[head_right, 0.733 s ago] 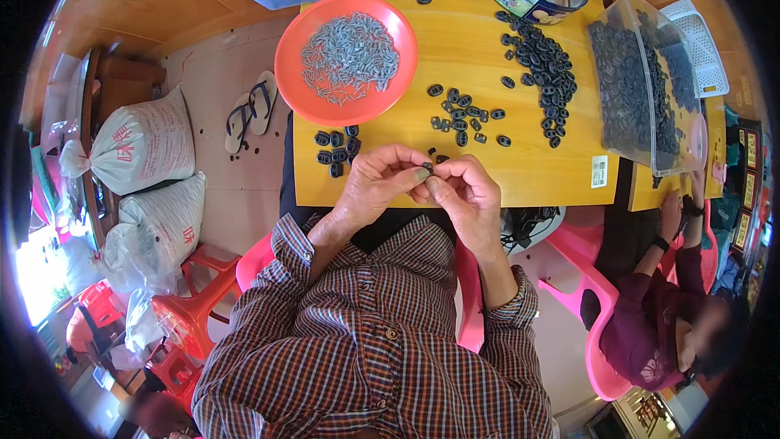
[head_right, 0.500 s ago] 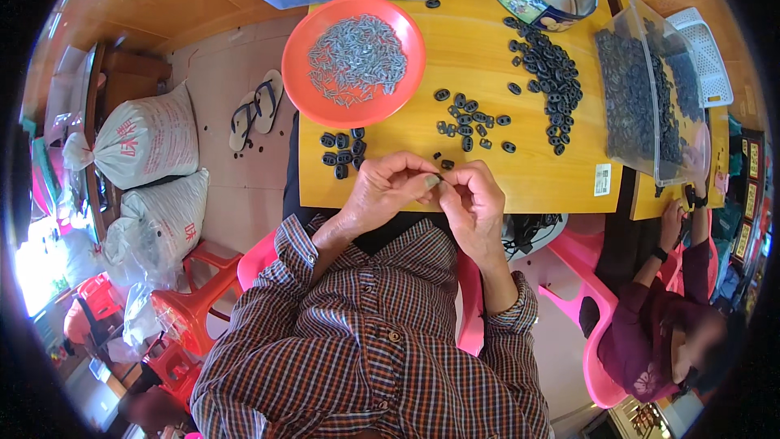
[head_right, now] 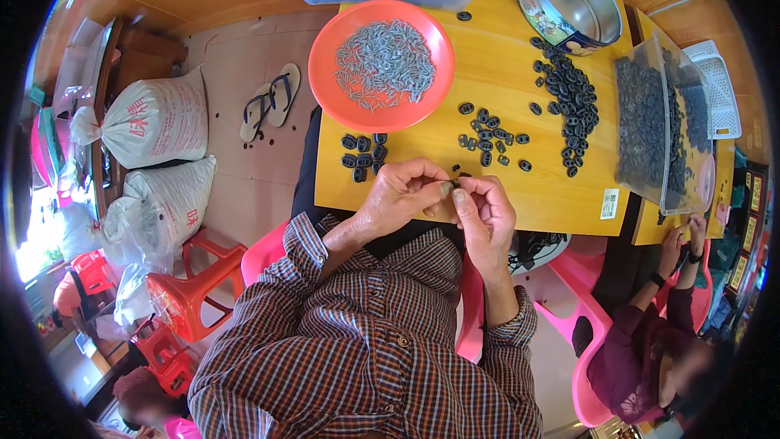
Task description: The recorder manually inserts small metal components into black plastic housings at a workbench.
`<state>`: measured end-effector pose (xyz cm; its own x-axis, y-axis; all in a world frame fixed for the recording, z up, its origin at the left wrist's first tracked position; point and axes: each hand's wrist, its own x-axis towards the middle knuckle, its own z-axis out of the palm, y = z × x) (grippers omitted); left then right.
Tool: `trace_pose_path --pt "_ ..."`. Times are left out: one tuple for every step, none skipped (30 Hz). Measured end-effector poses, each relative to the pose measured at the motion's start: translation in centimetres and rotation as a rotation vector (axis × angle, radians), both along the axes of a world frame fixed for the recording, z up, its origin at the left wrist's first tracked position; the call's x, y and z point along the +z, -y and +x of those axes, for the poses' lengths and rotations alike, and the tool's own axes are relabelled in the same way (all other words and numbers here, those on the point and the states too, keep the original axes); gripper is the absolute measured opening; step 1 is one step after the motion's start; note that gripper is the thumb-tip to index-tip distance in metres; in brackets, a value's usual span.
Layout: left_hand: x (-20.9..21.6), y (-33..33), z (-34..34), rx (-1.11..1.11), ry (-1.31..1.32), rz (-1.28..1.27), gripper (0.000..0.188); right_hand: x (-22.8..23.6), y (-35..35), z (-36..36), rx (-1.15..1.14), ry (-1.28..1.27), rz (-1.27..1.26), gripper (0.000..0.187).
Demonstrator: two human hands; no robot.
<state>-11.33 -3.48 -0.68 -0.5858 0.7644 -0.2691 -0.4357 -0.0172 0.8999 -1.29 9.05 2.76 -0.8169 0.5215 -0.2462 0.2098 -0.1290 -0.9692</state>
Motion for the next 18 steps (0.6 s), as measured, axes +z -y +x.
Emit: trace_pose_path --pt "-0.1 -0.1 0.0 0.019 0.018 0.008 0.011 -0.1 0.1 0.1 0.003 -0.001 0.000 0.008" --pt "-0.1 -0.1 0.0 0.037 0.036 0.016 0.011 -0.4 0.1 0.1 0.007 -0.017 -0.035 0.008" --pt "-0.1 0.0 0.1 0.039 0.037 0.017 0.011 -0.6 0.1 0.2 0.009 -0.033 -0.069 0.008" --pt "0.0 0.1 0.1 0.033 0.023 0.001 0.012 -0.8 0.1 0.2 0.011 -0.033 -0.069 0.008" --pt "0.1 0.2 0.2 0.027 0.009 -0.014 0.013 -0.9 0.0 0.2 0.023 -0.039 -0.045 0.008" --pt "0.3 0.3 -0.1 0.027 0.009 -0.014 0.013 -1.0 -0.1 0.2 0.031 -0.044 -0.020 0.009" --pt "0.6 0.6 -0.7 0.039 -0.311 -0.073 0.013 -1.2 -0.2 0.3 0.031 -0.044 -0.021 0.009" --pt "0.9 1.0 -1.3 0.051 -0.632 -0.133 0.014 -1.4 -0.2 0.4 0.024 -0.037 -0.063 0.009" --pt "1.1 1.4 -2.0 0.049 -0.632 -0.131 0.014 -1.4 -0.2 0.5 0.014 -0.029 -0.104 0.009" --pt "1.1 1.9 -2.8 0.212 -0.926 -0.196 0.019 -1.4 -0.2 0.4 0.013 -0.030 -0.105 0.009" --pt "1.2 2.5 -3.7 0.380 -1.217 -0.259 0.024 -1.4 -0.1 0.3 0.000 -0.010 -0.086 0.009" --pt "1.9 3.1 -4.5 0.345 -1.294 -0.401 0.025 -1.4 -0.1 0.3 -0.020 0.014 -0.065 0.010" --pt "2.6 3.8 -5.3 0.311 -1.369 -0.549 0.026 -1.3 -0.1 0.2 -0.023 0.016 -0.067 0.010" --pt "2.6 4.2 -6.0 0.306 -1.368 -0.548 0.026 -1.3 -0.1 0.2 -0.027 0.022 -0.068 0.011" --pt "2.6 4.5 -6.5 0.310 -1.422 -0.604 0.029 -1.3 -0.1 0.1 -0.025 0.023 -0.069 0.011" --pt "2.6 4.8 -6.9 0.314 -1.476 -0.659 0.031 -1.3 0.0 0.0 -0.025 0.022 -0.070 0.011" --pt "2.4 5.0 -7.2 0.313 -1.478 -0.659 0.031 -1.3 0.0 -0.1 -0.023 0.001 -0.089 0.010" --pt "2.1 5.1 -7.4 0.289 -1.497 -0.655 0.034 -1.2 0.0 -0.1 -0.021 -0.019 -0.107 0.009"
